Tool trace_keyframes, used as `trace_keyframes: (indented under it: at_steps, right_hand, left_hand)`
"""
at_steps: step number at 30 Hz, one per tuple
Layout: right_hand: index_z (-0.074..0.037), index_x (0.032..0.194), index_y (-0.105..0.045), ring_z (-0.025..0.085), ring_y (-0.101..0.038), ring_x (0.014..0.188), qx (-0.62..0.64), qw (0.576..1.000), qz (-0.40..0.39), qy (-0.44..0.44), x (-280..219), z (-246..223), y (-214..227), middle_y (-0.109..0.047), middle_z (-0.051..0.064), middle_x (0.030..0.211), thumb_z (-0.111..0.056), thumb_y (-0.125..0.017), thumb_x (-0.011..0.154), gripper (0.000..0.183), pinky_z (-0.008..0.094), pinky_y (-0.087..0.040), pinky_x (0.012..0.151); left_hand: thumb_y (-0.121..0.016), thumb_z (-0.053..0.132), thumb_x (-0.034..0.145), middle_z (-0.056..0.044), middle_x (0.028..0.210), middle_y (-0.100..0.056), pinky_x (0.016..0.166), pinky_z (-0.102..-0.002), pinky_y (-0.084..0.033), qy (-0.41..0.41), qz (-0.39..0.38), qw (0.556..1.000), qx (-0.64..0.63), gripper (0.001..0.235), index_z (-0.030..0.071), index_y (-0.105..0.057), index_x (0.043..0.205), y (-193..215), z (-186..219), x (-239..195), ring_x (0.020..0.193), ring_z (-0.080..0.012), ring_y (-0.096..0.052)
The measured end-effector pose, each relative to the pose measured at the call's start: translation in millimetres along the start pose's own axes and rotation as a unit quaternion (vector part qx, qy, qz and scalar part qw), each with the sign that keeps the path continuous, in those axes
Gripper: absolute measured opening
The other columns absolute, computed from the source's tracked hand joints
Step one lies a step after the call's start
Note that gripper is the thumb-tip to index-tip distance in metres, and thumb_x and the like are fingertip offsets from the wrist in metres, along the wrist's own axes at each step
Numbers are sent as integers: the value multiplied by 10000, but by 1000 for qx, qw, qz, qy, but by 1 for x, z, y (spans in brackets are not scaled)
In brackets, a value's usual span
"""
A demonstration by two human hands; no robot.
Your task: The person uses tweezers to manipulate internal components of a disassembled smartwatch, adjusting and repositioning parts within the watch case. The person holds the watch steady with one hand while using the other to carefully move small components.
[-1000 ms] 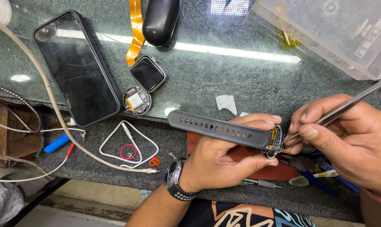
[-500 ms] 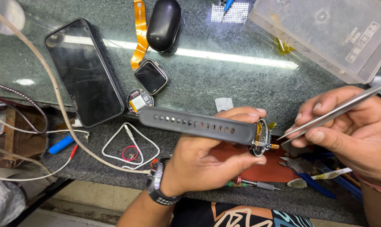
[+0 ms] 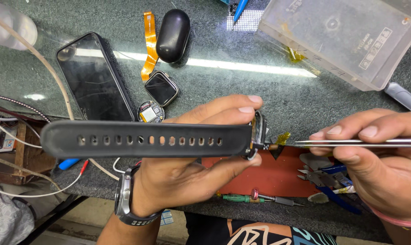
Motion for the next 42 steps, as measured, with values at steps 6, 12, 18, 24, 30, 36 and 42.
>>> trace_keyframes:
  at_steps: [6,12,18,24,30,36,42]
  right_hand:
    - [-58,1137,-513,275,-765,1022,-63,996,-35,54,10,-10,-16,-696,180,1093,15,-700,936,284,384,-684,905]
    - [-25,1120,-516,259,-760,1026,-124,990,-14,69,19,-9,-18,-698,200,1090,55,-700,953,261,366,-670,920]
    - [13,1125,-504,220,-741,1005,-149,988,46,19,27,-8,7,-680,184,1064,26,-651,999,194,336,-652,926]
    - [54,1139,-596,208,-737,971,-250,965,80,-26,18,-6,32,-712,178,1025,-6,-634,1140,71,319,-622,942]
    - [35,1172,-594,203,-738,967,-155,982,104,-25,8,9,50,-709,164,1055,-38,-668,1130,113,331,-635,942]
    - [-23,1256,-470,248,-747,1018,-49,994,99,11,7,18,62,-651,177,1096,22,-644,1153,207,400,-661,965]
    - [-42,1265,-447,258,-742,1034,-81,993,81,9,3,25,67,-651,200,1142,31,-622,1152,220,415,-667,956]
  left_hand:
    - [-882,-3,928,-185,1375,-620,1006,-310,-643,-71,-8,995,65,561,10,-553,1382,-6,4,4,1254,-273,-703]
    - [-852,52,971,-148,1381,-622,971,-298,-630,-86,-42,987,130,521,42,-547,1393,-19,8,16,1194,-230,-724]
    - [-753,87,895,-117,1228,-690,875,-398,-573,-113,-83,955,262,363,29,-616,1227,-40,17,39,1005,-291,-696]
    - [-666,84,835,-147,981,-702,741,-405,-592,-88,-164,883,430,149,4,-646,960,-87,-3,77,903,-302,-712]
    - [-652,44,822,-161,924,-701,719,-436,-588,-52,-200,884,419,135,8,-654,952,-87,-8,86,853,-335,-711]
    - [-771,93,792,-243,1123,-690,833,-470,-565,-152,-152,928,304,441,-84,-616,1166,-41,16,81,980,-426,-692]
    - [-862,100,890,-119,1232,-750,856,-280,-631,57,-133,971,190,566,13,-594,1382,-2,-12,67,1020,-172,-796]
Point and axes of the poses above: each hand's wrist, its own x-axis towards the middle knuckle, its own y-axis out of the back of the hand, z = x × y, the point moved 8 cm from there along x, towards the middle knuckle
